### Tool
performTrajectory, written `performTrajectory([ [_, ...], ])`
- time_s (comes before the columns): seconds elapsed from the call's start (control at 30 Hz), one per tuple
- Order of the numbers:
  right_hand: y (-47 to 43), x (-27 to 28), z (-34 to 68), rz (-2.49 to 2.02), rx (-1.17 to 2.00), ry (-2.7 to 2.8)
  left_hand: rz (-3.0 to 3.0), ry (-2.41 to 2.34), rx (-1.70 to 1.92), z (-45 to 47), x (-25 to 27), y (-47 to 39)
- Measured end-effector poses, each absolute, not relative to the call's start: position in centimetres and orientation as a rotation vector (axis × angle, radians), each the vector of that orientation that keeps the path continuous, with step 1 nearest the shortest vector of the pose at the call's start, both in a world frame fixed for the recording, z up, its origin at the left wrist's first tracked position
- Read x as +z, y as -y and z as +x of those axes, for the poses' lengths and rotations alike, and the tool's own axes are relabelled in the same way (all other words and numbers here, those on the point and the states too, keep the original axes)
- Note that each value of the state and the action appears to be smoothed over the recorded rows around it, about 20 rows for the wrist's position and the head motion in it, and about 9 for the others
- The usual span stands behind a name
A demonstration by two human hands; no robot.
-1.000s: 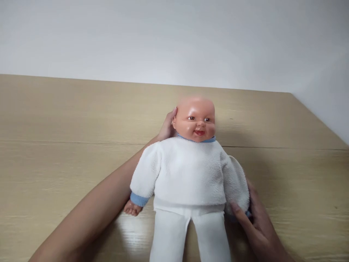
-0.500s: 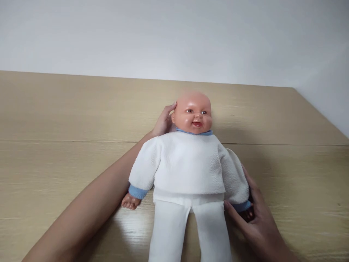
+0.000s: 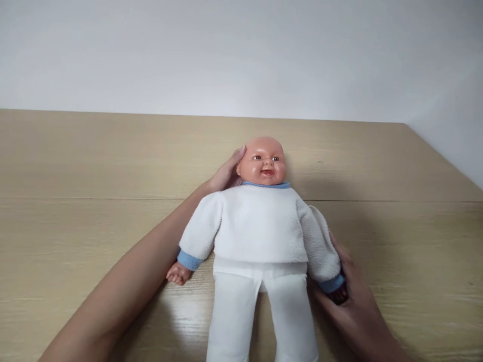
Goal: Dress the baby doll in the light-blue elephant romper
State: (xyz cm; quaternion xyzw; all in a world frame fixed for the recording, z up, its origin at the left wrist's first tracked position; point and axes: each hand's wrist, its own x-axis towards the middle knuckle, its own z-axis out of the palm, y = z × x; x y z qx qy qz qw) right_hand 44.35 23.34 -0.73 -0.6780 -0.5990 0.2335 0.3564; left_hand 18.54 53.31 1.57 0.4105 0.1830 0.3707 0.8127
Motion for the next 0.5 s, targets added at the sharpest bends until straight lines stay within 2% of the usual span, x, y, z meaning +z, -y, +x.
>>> performTrajectory([
  [0.27,-23.52,-0.88,44.63,-1.782,0.559,1.606,0.842,-0.429,0.874,18.75,1.82,-53.18],
  [0.5,-23.67,-0.56,44.47,-1.768,0.665,1.566,0.889,-0.433,0.865,18.66,1.9,-53.29],
])
